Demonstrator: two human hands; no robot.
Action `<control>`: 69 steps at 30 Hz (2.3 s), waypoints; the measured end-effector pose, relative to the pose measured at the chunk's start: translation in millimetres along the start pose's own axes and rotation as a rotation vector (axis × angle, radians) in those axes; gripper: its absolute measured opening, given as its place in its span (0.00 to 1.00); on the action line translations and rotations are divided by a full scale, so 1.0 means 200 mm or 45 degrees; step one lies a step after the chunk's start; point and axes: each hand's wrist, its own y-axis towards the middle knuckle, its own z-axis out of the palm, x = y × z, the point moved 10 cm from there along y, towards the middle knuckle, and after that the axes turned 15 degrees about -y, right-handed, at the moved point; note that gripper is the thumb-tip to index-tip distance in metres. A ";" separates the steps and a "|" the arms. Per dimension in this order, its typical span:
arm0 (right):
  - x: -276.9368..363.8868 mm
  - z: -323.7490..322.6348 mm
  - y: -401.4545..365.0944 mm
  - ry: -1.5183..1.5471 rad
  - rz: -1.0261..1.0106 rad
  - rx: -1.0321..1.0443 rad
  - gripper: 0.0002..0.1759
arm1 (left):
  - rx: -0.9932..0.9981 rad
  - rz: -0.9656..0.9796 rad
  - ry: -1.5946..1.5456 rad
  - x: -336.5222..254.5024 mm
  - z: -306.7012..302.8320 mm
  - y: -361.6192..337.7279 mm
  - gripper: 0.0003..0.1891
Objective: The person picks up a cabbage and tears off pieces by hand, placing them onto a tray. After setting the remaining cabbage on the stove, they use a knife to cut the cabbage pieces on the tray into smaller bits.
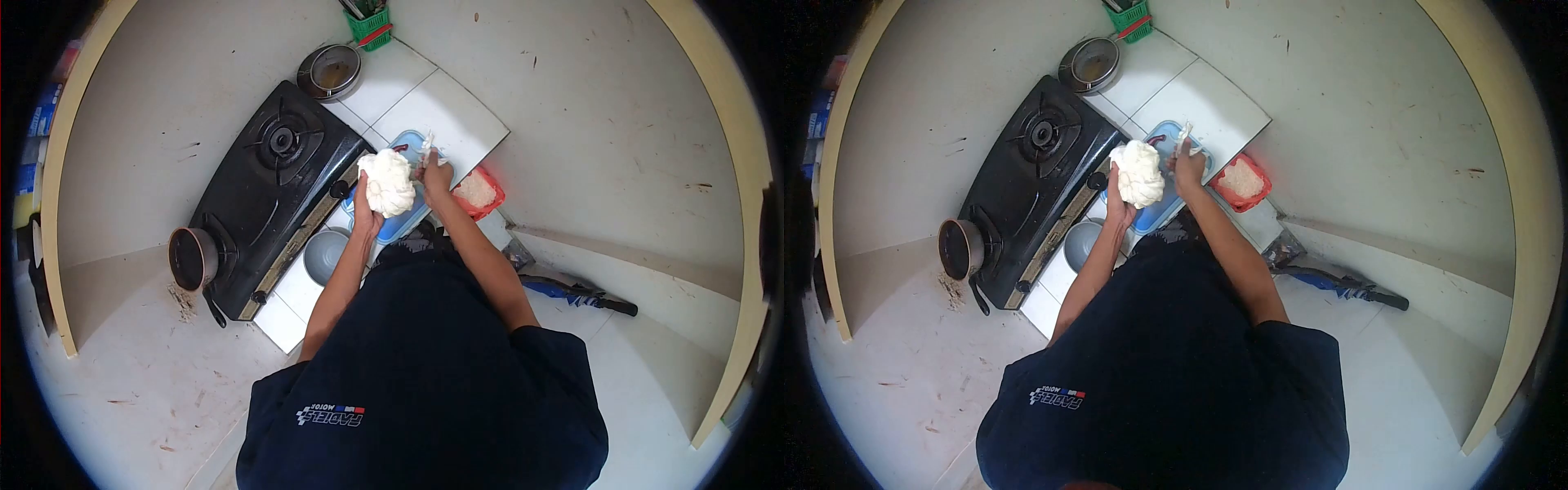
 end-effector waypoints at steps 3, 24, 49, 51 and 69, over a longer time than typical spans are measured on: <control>0.10 -0.12 0.00 -0.072 0.010 -0.040 0.25 | 0.046 0.007 -0.081 -0.04 0.05 -0.02 0.33; 0.70 0.13 -0.51 -0.627 -0.918 0.510 0.32 | -0.228 0.613 0.225 -0.35 0.24 -0.21 0.24; 0.81 0.07 -0.65 -0.878 -1.103 0.525 0.25 | -0.346 0.514 0.463 -0.39 0.35 -0.27 0.23; 0.83 0.06 -0.65 -0.886 -1.074 0.546 0.24 | -0.368 0.523 0.496 -0.40 0.38 -0.29 0.24; 0.87 0.10 -0.72 -0.949 -1.228 0.612 0.32 | -0.306 0.434 0.559 -0.42 0.45 -0.29 0.18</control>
